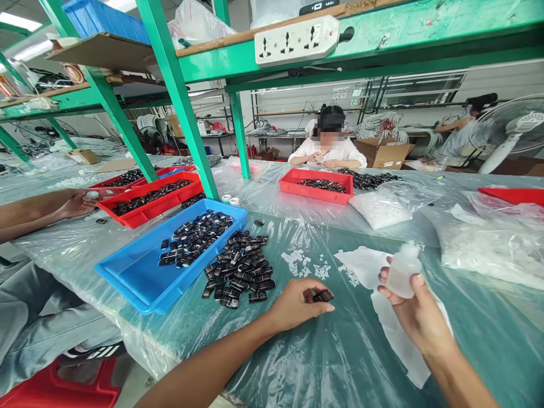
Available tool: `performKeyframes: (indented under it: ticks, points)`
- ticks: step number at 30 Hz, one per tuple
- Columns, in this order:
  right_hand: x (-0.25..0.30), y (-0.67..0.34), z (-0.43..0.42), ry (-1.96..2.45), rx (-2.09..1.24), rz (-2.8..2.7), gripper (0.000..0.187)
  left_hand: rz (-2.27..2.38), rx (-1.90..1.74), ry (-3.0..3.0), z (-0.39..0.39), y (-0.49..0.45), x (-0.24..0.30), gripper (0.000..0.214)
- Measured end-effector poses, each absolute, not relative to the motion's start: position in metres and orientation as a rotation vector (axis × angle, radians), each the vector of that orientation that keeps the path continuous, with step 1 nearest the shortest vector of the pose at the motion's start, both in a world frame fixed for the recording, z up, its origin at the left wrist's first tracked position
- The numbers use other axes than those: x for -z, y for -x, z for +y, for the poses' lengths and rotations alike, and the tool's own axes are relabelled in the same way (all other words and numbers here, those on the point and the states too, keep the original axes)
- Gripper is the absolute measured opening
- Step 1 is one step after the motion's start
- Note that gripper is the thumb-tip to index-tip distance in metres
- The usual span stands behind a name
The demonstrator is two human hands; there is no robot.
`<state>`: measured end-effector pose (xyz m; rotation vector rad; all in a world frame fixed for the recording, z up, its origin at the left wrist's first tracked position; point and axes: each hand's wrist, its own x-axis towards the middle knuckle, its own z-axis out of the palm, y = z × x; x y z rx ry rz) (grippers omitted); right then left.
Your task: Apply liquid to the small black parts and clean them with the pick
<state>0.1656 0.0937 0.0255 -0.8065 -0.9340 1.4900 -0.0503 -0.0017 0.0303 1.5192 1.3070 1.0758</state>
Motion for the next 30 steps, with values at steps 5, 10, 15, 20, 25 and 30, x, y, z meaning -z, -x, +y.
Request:
performKeyframes:
  ticks: [5, 10, 15, 20, 25, 30]
  points:
    - [-0.028, -0.139, 0.07, 0.532, -1.828, -0.843, 0.033, 1.228, -1.105, -1.416, 0.002, 0.049, -0.022, 0.028]
    - [-0.024, -0.132, 0.062, 0.497, -1.947, -0.68, 0.023, 1.194, -1.149, -1.385, 0.002, 0.048, -0.018, 0.025]
    - [-0.017, -0.125, 0.059, 0.591, -1.957, -0.442, 0.025, 1.294, -1.19, -1.526, 0.0, 0.049, -0.02, 0.018]
    - [-0.013, -0.117, 0.053, 0.714, -1.867, -0.534, 0.031, 1.363, -1.245, -1.577, 0.001, 0.049, -0.023, 0.017]
    - [-0.011, -0.115, 0.049, 0.82, -1.713, -0.752, 0.032, 1.437, -1.247, -1.612, 0.002, 0.049, -0.021, 0.017]
    - [-0.007, -0.118, 0.047, 0.944, -1.519, -0.981, 0.034, 1.482, -1.22, -1.681, 0.001, 0.05, -0.021, 0.018]
